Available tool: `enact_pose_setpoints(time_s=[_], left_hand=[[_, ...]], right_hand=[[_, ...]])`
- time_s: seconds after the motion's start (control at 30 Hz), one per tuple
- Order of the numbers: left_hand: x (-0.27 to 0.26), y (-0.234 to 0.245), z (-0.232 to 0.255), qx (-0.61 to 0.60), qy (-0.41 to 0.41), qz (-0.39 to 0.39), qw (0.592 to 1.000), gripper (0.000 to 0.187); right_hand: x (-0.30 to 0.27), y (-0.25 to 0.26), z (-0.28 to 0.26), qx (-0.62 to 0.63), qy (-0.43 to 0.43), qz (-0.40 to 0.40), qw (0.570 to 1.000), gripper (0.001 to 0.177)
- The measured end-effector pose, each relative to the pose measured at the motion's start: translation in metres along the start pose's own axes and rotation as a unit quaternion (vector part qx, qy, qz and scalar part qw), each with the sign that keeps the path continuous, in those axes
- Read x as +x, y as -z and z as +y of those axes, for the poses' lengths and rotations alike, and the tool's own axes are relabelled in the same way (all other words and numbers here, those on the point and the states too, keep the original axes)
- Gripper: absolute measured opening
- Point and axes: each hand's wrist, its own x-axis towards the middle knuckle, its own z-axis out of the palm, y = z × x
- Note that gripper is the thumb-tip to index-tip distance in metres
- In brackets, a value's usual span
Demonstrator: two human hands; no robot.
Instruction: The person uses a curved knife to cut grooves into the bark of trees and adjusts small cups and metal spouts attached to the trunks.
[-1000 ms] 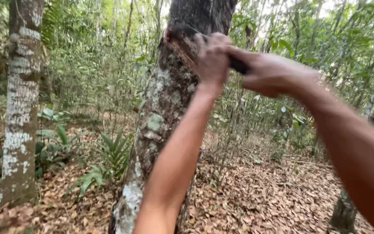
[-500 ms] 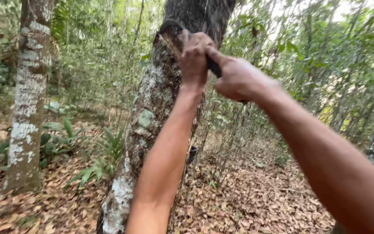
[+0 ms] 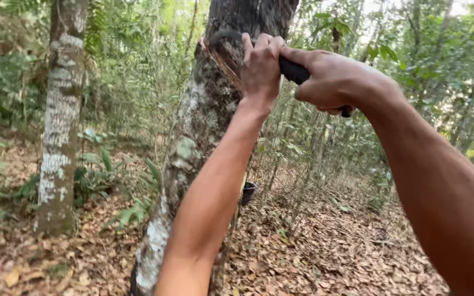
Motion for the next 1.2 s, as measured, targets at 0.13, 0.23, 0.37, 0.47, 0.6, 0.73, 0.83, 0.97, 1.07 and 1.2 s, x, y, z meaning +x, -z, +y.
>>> enact_pose_setpoints(time_s=[0.13, 0.23, 0.37, 0.47, 0.6, 0.73, 0.83, 0.97, 1.07, 1.2], left_hand=[[-0.002, -0.004, 0.027, 0.061, -0.025, 0.011, 0.998, 0.024], [0.008, -0.002, 0.058, 0.076, -0.010, -0.035, 0.996, 0.032], [0.005, 0.004, 0.048, 0.062, -0.002, -0.033, 0.998, 0.022], [0.012, -0.006, 0.017, 0.036, -0.036, -0.029, 0.998, 0.010], [-0.002, -0.010, -0.012, 0.037, -0.056, -0.022, 0.998, 0.010], [-0.016, -0.024, 0.009, 0.067, -0.020, -0.012, 0.997, 0.009], [-0.025, -0.020, 0.007, 0.083, -0.026, 0.006, 0.996, 0.008], [-0.047, -0.021, 0.021, 0.075, -0.047, 0.088, 0.992, 0.015], [-0.026, -0.014, 0.017, 0.144, -0.053, -0.046, 0.987, 0.015], [-0.025, -0.023, 0.043, 0.115, 0.044, -0.002, 0.992, 0.016]], right_hand=[[-0.007, 0.024, 0.018, -0.074, -0.007, -0.035, 0.997, 0.093], [-0.023, 0.050, 0.027, -0.086, -0.035, -0.060, 0.994, 0.090], [-0.024, 0.040, 0.030, -0.086, -0.029, -0.026, 0.995, 0.088], [-0.008, 0.008, 0.028, 0.064, 0.012, 0.011, 0.998, 0.090], [0.015, -0.020, 0.029, 0.096, 0.006, -0.001, 0.995, 0.088], [0.015, -0.017, 0.058, 0.094, 0.042, -0.014, 0.995, 0.090], [0.017, -0.033, 0.066, 0.092, 0.052, -0.019, 0.994, 0.089], [0.016, -0.042, 0.084, 0.020, 0.137, -0.006, 0.990, 0.088], [0.015, -0.029, 0.082, 0.071, 0.052, -0.028, 0.996, 0.080], [0.005, -0.015, 0.085, 0.043, 0.073, -0.034, 0.996, 0.084]])
